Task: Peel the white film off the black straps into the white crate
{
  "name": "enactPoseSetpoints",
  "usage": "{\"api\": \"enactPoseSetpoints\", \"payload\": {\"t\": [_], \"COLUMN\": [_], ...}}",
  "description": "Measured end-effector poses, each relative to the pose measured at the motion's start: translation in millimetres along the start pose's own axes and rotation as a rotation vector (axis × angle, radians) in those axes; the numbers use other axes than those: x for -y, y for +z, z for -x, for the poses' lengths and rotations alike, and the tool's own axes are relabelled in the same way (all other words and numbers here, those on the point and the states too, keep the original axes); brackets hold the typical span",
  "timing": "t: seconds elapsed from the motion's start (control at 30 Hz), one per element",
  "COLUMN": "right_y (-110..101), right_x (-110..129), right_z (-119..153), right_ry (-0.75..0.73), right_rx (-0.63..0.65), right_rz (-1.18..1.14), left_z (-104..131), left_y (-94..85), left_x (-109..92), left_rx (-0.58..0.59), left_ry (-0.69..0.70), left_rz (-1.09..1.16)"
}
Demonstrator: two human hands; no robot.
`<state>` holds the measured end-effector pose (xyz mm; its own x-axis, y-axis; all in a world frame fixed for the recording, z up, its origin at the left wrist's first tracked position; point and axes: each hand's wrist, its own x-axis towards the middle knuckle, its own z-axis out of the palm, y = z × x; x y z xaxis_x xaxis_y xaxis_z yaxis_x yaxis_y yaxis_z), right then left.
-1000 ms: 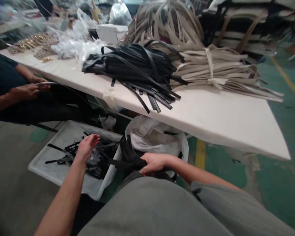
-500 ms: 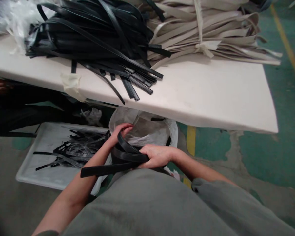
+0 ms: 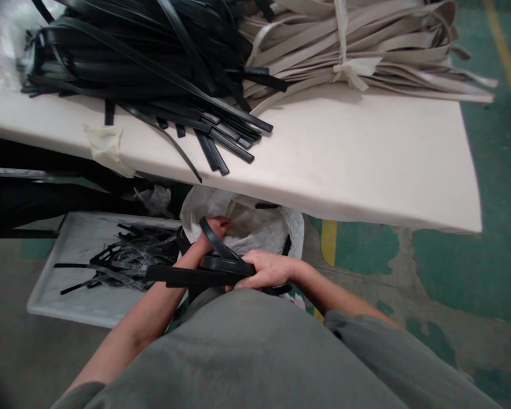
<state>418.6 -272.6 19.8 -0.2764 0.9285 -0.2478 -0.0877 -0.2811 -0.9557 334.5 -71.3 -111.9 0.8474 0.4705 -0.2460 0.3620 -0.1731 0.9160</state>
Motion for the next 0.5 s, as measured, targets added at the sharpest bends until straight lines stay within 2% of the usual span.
{"api": "enactPoseSetpoints", "payload": {"t": [0.1, 0.23, 0.37, 0.5], "right_y": [3, 7, 13, 26], "right_x": [3, 17, 41, 73], "right_z": [-6, -29, -68, -111], "right_ry": [0.032, 0.033, -0.017, -0.043], "right_rx": [-0.036, -0.179, -0.328, -0.34], "right_rz": [-0.106, -0.251, -0.22, -0.264], "left_z": [31, 102, 181, 250], "left_y": [-31.9, -84.4, -130.1, -173.4], "left_x": [-3, -11, -27, -46], "left_rx": [-0.259, -0.552, -0.819, -1.134], "left_ry": [-0.133, -0.219, -0.141, 0.043], "left_rz": [0.25, 0.592, 0.727, 0.617]}}
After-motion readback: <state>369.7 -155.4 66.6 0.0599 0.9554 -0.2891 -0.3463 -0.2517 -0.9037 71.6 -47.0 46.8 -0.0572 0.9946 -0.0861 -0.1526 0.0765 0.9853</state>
